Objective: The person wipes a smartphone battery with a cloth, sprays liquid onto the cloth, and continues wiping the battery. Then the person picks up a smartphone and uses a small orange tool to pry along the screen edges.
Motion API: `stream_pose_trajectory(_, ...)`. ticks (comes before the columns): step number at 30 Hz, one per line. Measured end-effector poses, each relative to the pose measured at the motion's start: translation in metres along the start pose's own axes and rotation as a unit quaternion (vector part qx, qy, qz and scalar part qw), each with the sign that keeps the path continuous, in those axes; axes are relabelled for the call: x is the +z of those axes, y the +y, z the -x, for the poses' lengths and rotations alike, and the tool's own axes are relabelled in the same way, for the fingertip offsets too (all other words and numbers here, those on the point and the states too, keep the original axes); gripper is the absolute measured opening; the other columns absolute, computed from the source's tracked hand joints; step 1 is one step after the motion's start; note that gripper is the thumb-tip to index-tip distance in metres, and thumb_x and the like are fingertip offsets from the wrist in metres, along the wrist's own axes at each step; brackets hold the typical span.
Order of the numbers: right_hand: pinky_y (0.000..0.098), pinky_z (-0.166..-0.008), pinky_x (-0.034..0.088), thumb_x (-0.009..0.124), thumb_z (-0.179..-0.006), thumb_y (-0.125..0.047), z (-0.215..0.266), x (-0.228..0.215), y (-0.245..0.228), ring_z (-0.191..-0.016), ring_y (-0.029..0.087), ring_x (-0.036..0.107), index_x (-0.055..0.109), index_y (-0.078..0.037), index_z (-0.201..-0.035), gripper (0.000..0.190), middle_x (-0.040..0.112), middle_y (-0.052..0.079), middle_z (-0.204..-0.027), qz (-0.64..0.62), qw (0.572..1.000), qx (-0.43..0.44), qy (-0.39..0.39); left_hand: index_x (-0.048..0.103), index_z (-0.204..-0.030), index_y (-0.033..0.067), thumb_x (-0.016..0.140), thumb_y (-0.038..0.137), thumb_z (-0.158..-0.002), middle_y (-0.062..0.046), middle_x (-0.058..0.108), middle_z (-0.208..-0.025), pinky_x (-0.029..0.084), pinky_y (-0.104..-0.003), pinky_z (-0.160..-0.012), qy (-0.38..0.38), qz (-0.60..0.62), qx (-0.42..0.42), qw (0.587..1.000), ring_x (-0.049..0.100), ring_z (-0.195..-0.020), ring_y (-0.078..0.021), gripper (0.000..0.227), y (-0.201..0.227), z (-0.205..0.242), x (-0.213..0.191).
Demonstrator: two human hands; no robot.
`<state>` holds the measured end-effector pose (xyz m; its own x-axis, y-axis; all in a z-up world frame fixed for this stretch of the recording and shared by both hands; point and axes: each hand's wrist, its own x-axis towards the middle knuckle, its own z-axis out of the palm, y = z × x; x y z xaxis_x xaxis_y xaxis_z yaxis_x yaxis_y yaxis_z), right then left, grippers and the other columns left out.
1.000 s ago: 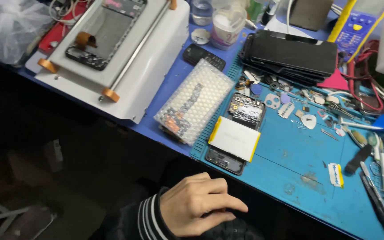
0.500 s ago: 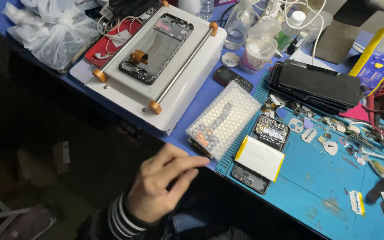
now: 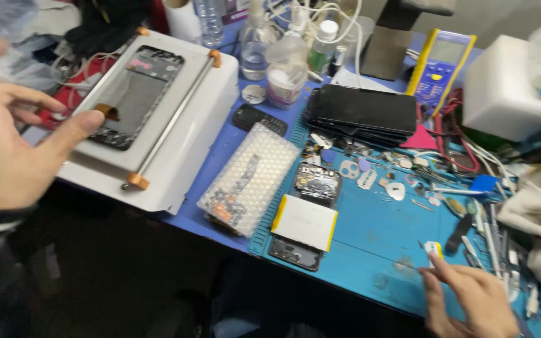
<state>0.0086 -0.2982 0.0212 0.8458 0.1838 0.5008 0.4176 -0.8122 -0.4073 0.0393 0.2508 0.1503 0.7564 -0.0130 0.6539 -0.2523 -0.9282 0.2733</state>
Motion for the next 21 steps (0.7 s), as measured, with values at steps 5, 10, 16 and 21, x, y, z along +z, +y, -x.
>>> stream_pose_trajectory(5,0.0240,-0.058,0.048,0.077,-0.077,0.004,-0.006,0.021,-0.036,-0.057,0.015,0.058,0.078,0.001,-0.101,0.025,0.072,0.009,-0.070,-0.038,0.994,0.060,0.077,0.045,-0.155,-0.0268,0.084,0.051,-0.103,-0.029,0.068,-0.096,0.058,-0.047,-0.070,-0.069,-0.223,-0.040,0.972,0.066,-0.085,-0.0399,0.101,-0.024,-0.030,0.037)
stream_pose_trajectory(10,0.0223,-0.056,0.049,0.074,-0.076,0.002,-0.010,0.018,-0.029,-0.054,0.012,0.059,0.077,0.000,-0.102,0.026,0.072,0.006,-0.066,-0.086,0.994,0.048,0.051,0.073,-0.136,-0.0004,0.050,0.093,-0.093,-0.024,0.075,-0.103,0.057,-0.040,-0.080,-0.177,-0.375,-0.028,0.910,0.072,-0.082,-0.0328,0.106,-0.055,-0.052,0.072)
stream_pose_trajectory(16,0.0222,-0.056,0.049,0.075,-0.075,0.003,-0.009,0.024,-0.027,-0.052,0.012,0.059,0.077,-0.001,-0.099,0.025,0.071,0.007,-0.064,-0.092,0.992,0.050,0.065,0.074,-0.126,0.0012,0.041,0.100,-0.091,-0.020,0.062,-0.106,0.060,-0.037,-0.068,-0.195,-0.443,-0.018,0.875,0.064,-0.082,-0.0285,0.109,-0.072,-0.064,0.083)
stream_pose_trajectory(21,0.0231,-0.055,0.048,0.074,-0.077,0.001,-0.007,0.024,-0.023,-0.048,0.012,0.056,0.077,-0.001,-0.098,0.021,0.067,0.007,-0.058,-0.100,0.991,0.061,0.058,0.075,-0.127,-0.0005,0.034,0.106,-0.084,-0.019,0.079,-0.091,0.054,-0.042,-0.088,-0.238,-0.454,-0.032,0.858,0.071,-0.094,-0.0283,0.122,-0.081,-0.069,0.086)
